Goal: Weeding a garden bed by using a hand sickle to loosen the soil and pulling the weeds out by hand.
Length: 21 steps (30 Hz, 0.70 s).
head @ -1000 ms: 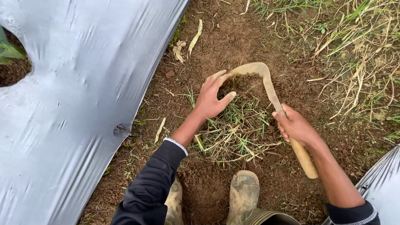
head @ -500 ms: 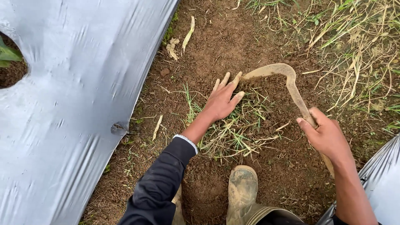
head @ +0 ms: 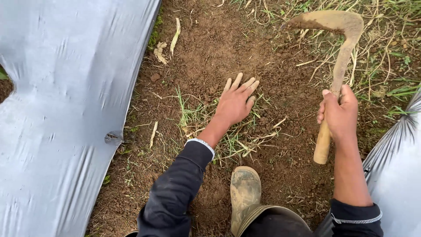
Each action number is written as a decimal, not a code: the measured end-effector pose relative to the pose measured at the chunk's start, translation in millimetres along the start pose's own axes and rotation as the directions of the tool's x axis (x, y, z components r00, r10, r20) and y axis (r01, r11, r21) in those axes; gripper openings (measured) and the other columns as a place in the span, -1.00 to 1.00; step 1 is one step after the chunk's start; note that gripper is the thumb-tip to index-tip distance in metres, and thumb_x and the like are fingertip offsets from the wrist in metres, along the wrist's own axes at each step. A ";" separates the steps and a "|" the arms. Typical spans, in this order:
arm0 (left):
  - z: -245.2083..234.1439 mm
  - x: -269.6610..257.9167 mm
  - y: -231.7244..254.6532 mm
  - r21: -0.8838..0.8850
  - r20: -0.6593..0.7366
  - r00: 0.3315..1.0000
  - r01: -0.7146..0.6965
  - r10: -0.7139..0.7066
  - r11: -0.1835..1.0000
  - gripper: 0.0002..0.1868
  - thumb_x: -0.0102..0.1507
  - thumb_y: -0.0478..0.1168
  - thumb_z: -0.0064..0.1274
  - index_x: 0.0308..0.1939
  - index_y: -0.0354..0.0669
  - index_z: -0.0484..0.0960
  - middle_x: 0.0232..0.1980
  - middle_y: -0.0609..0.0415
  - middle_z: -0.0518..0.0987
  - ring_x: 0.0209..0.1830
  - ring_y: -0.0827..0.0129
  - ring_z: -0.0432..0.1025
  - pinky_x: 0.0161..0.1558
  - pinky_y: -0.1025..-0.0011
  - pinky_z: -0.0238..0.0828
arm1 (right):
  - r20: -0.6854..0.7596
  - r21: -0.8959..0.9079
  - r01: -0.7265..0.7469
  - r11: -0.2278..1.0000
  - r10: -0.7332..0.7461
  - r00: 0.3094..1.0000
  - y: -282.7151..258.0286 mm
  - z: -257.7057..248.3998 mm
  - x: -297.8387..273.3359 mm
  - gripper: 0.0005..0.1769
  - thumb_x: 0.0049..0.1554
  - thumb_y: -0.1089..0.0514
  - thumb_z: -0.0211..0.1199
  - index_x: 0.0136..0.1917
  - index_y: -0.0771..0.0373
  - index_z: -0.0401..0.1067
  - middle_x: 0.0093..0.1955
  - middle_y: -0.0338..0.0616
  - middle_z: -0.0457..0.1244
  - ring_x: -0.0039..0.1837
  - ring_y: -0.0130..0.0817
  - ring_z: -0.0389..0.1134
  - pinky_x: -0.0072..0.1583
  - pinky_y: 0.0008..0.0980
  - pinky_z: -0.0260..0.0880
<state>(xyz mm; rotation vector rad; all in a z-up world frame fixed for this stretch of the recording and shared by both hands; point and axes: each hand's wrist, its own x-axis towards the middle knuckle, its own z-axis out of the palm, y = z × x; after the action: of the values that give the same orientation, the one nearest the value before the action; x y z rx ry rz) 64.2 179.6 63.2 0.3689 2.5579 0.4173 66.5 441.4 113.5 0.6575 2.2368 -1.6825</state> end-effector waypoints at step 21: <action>-148.1 78.4 119.6 0.502 0.477 0.843 -0.493 0.248 0.711 -0.47 0.48 0.19 -0.18 0.29 -0.14 0.40 0.16 -0.07 0.56 0.13 0.15 0.48 0.27 0.08 0.37 | -0.370 0.111 0.144 0.983 -0.094 0.924 -59.0 -119.1 39.2 -0.88 0.37 0.24 -0.03 -0.02 0.09 0.10 -0.34 -0.21 0.10 -0.41 -0.47 0.12 -0.38 -0.44 0.25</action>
<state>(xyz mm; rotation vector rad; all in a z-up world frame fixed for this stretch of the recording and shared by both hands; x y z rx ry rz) -58.2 282.9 192.6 1.1167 2.1505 -0.3542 10.0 549.5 179.2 0.9536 2.4669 -1.9191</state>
